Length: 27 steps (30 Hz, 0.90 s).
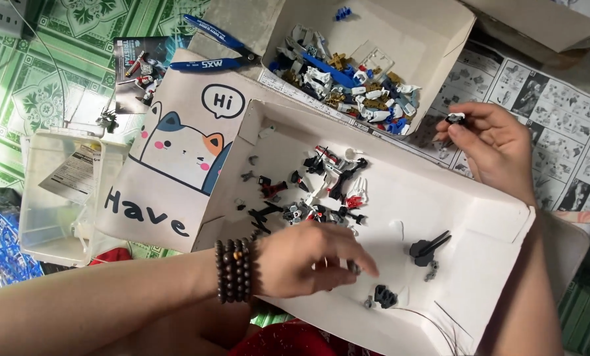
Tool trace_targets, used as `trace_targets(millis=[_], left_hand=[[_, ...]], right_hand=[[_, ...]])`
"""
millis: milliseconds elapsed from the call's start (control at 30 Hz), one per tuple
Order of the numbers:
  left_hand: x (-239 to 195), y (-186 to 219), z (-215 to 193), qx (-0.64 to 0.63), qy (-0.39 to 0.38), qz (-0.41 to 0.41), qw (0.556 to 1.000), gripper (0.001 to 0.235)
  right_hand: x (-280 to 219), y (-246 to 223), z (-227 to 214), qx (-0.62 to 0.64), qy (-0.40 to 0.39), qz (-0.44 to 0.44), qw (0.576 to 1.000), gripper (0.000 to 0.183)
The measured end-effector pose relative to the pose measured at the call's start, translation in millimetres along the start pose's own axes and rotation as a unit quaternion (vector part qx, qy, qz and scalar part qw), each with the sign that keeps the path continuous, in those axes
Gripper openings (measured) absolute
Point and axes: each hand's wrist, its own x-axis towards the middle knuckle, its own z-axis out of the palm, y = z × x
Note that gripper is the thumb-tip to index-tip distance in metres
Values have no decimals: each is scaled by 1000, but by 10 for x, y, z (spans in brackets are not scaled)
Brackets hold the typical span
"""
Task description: The person assembles small plastic model kit parts by hand, following a printed instruction sheet. They pick up individual pieces from a white tray, connect them, and place the assembled sub-assemblies back into the tray.
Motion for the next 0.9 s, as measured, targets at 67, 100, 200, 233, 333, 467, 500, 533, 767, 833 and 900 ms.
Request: trace_targets(millis=[67, 100, 200, 233, 333, 467, 500, 533, 767, 833, 900], left_hand=[[-17, 26, -9, -7, 5, -18, 1000, 23], [-25, 39, -17, -14, 12, -35, 999, 24], [-86, -38, 169, 38, -29, -18, 999, 26], [-103, -21, 199, 37, -27, -19, 999, 26], [-179, 48, 254, 66, -67, -18, 995, 31], [-230, 90, 246, 91, -62, -17, 994, 34], [-233, 81, 242, 90, -50, -5, 995, 35], [-238, 94, 232, 90, -50, -5, 995, 35], [-210, 359, 193, 115, -190, -58, 973, 36], [-227, 340, 256, 143, -293, -69, 943, 45], [-296, 259, 357, 174, -194, -2, 965, 29]], right_hand=[[0, 9, -4, 5, 2, 2, 1000, 33], [-1, 12, -6, 10, 2, 3, 1000, 32], [7, 37, -20, 17, -2, 2, 1000, 32], [3, 38, -32, 17, -4, 3, 1000, 32], [6, 59, -32, 25, 0, 3, 1000, 31], [-1, 52, -27, -7, 1, -4, 1000, 30], [-5, 40, -22, -19, 1, -6, 1000, 30], [-8, 36, -21, -18, 2, -5, 1000, 30], [-16, 58, -54, -28, -3, -4, 1000, 31], [-19, 68, -54, -28, -5, -4, 1000, 31], [-30, 73, -60, -45, -2, -7, 999, 31]])
